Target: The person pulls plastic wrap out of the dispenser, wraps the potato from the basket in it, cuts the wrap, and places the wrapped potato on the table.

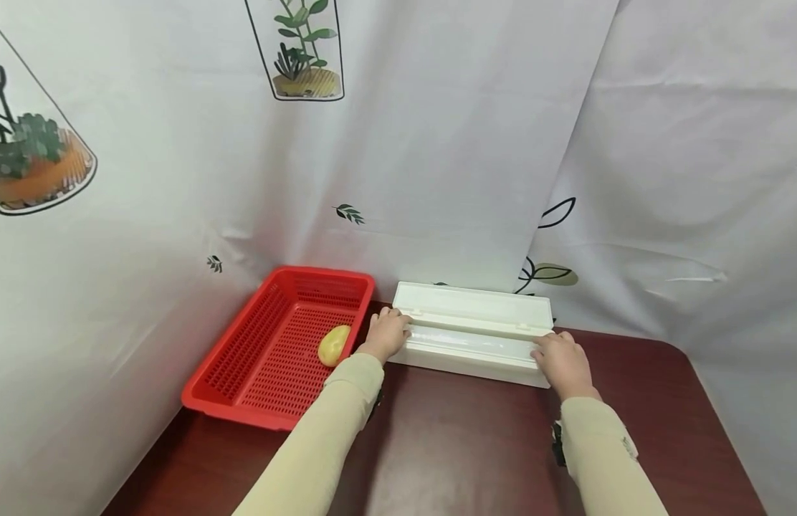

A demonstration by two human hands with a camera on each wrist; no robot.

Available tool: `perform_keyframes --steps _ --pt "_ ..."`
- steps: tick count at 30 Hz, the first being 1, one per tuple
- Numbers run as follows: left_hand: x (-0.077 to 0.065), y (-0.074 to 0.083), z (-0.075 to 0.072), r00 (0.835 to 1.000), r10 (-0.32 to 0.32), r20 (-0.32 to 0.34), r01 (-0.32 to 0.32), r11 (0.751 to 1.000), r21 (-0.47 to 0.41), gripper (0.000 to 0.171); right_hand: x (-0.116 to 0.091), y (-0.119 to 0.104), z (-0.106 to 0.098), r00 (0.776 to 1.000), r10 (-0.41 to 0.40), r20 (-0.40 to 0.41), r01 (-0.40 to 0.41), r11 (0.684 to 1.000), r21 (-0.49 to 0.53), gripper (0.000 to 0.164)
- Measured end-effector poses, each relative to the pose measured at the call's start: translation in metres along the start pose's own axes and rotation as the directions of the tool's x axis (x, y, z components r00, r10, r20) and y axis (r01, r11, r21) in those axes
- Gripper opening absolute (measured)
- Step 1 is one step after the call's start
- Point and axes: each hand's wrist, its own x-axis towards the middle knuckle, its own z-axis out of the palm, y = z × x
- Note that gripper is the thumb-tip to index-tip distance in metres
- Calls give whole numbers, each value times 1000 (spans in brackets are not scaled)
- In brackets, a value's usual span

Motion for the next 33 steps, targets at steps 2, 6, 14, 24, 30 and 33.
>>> perform_keyframes --steps 2,6,14,24,30,33 --pt "1 -1 1 1000 2 -8 -2 1000 1 25 0 1 0 1000 24 6 -24 1000 17 25" --pt "2 -4 1 998 16 -52 -16 1000 -2 21 0 2 2 998 68 -7 -68 997 43 23" --pt "1 -7 5 989 10 -145 -18 998 -58 12 -1 0 2 994 108 -23 -107 993 42 18" --pt "2 -8 3 978 -53 -202 14 982 -186 11 0 -1 -4 977 202 -63 -195 975 106 22" --pt "3 -7 3 972 -133 -192 87 968 -233 13 1 0 -6 970 210 -127 -200 976 83 23" --pt "4 -6 2 967 -172 -188 115 953 -281 14 3 0 -9 967 215 -137 -204 975 91 23"
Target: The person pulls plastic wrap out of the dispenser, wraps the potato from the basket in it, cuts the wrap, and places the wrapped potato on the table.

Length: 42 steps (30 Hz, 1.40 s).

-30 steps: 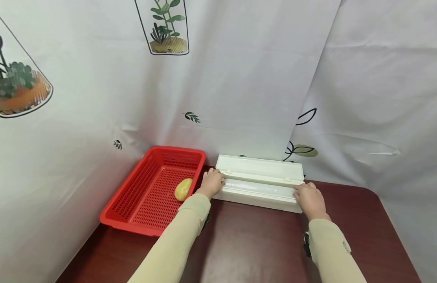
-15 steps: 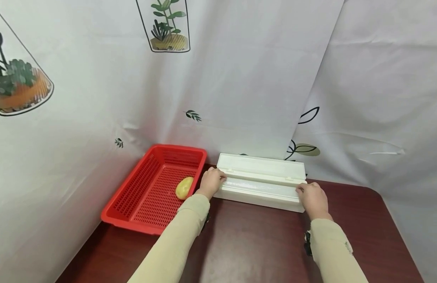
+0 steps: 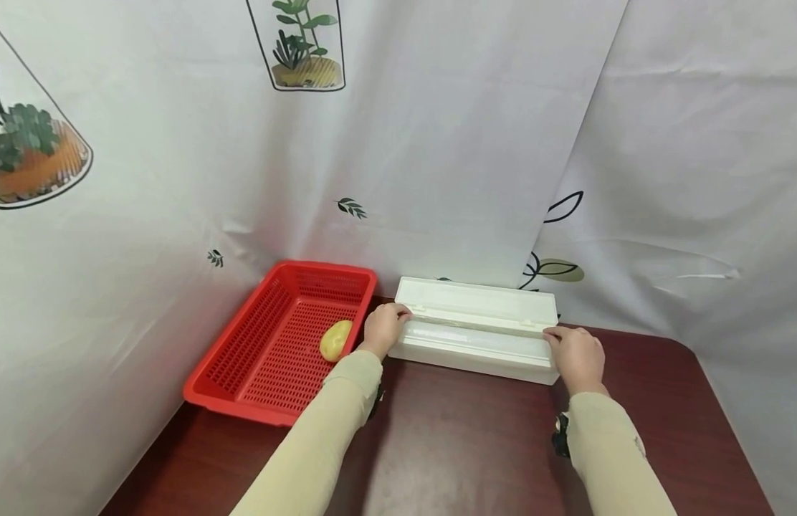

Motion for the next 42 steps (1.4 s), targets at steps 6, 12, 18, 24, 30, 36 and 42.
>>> perform_keyframes --steps 6,12,18,24,30,36,42 --pt "3 3 -4 999 -40 -21 38 995 -93 12 6 -5 -9 1000 15 12 -15 1000 -14 24" --pt "7 6 -12 997 -72 -41 65 987 -150 10 11 -8 -19 999 42 17 -42 999 -15 25" --pt "12 9 -22 995 -87 -43 77 977 -200 10 17 -11 -29 998 59 11 -60 998 13 25" --pt "15 14 -32 992 -105 -72 81 957 -280 10 22 -16 -38 997 28 -78 -22 997 73 22" --pt "18 18 -42 989 -91 -113 50 945 -324 11 27 -20 -48 992 52 -111 -38 991 127 22" --pt "21 22 -52 983 -93 -158 27 926 -377 13 31 -24 -57 988 61 -139 -36 984 174 23" --pt "21 29 -66 986 -105 -133 22 857 -514 16 36 -31 -64 981 115 -157 -71 963 259 24"
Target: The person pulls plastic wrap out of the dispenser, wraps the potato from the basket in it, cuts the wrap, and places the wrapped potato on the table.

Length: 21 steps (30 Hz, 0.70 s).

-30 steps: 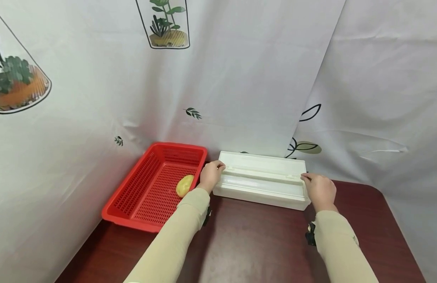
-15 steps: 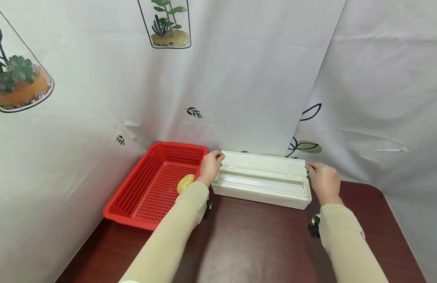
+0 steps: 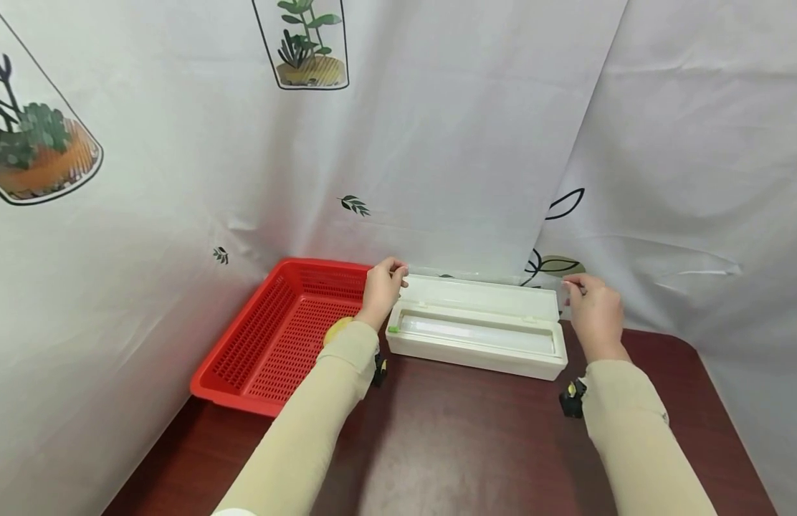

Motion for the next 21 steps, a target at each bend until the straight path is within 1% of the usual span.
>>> perform_keyframes --steps 2,5,7,9,11,15,21 --pt "1 5 -2 1000 -3 1 3 999 -42 16 2 -3 -2 1000 12 -5 -12 1000 28 25" --pt "3 11 -5 1000 4 -7 -4 996 -89 17 4 -7 -5 999 15 -35 -14 999 44 25" --pt "4 15 -7 999 22 -23 -25 995 -96 15 5 -11 -7 998 14 -68 -11 998 54 24" --pt "6 19 -10 997 53 -50 -58 994 -95 14 6 -14 -9 994 14 -106 -8 998 63 24" --pt "7 23 -12 992 92 -86 -99 991 -88 13 8 -18 -11 989 12 -146 -1 997 75 24" --pt "10 30 -15 976 157 -150 -173 980 -101 11 12 -24 -15 973 -1 -229 24 995 97 22" --pt "12 39 -21 957 200 -208 -233 961 -146 12 13 -35 -22 946 0 -325 57 985 165 21"
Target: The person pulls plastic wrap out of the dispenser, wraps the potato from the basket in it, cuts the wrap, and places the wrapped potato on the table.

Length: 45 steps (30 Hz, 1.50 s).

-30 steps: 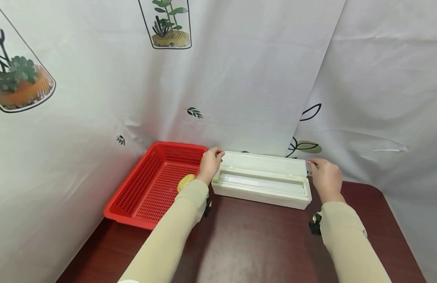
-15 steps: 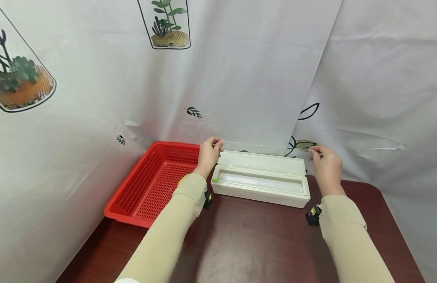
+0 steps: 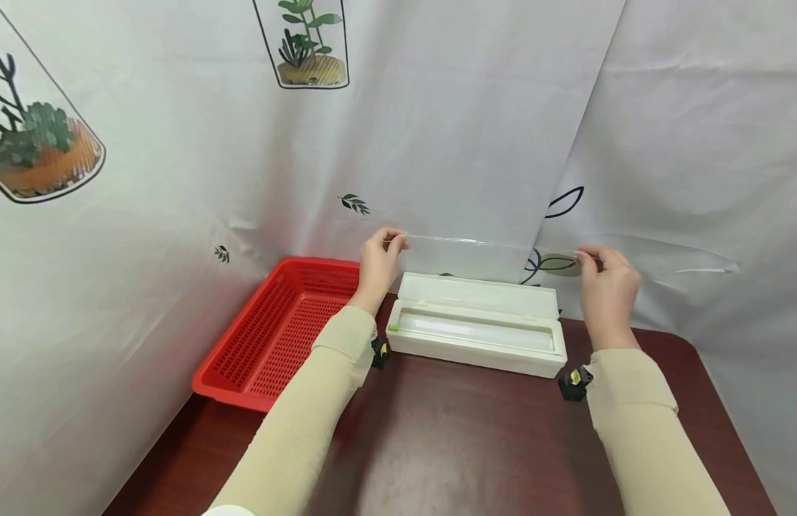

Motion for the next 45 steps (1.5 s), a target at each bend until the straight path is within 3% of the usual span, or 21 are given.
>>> perform_keyframes --steps 7,11,19,33,36,39,42,45 --pt "4 15 -8 995 82 -56 -85 995 -54 13 5 -12 -6 986 -88 -141 105 988 112 18" --pt "5 23 -13 990 115 -79 -121 990 -69 13 9 -19 -10 976 -87 -199 122 978 168 18" --pt "5 36 -19 985 120 -120 -136 981 -138 12 14 -28 -18 963 -69 -260 134 961 241 16" --pt "3 63 -38 959 210 -191 -249 945 -213 13 15 -55 -36 931 -70 -358 196 923 330 15" --pt "2 67 -43 950 234 -205 -276 938 -211 13 11 -69 -44 931 -62 -360 195 918 346 14" --pt "0 70 -52 939 278 -203 -310 940 -145 13 5 -80 -54 934 -102 -342 209 934 291 13" --pt "-4 66 -62 923 337 -186 -356 932 -75 12 1 -78 -65 940 -159 -302 229 950 213 13" --pt "-14 68 -73 925 353 -142 -370 923 -110 10 -6 -68 -79 956 -188 -223 232 954 192 13"
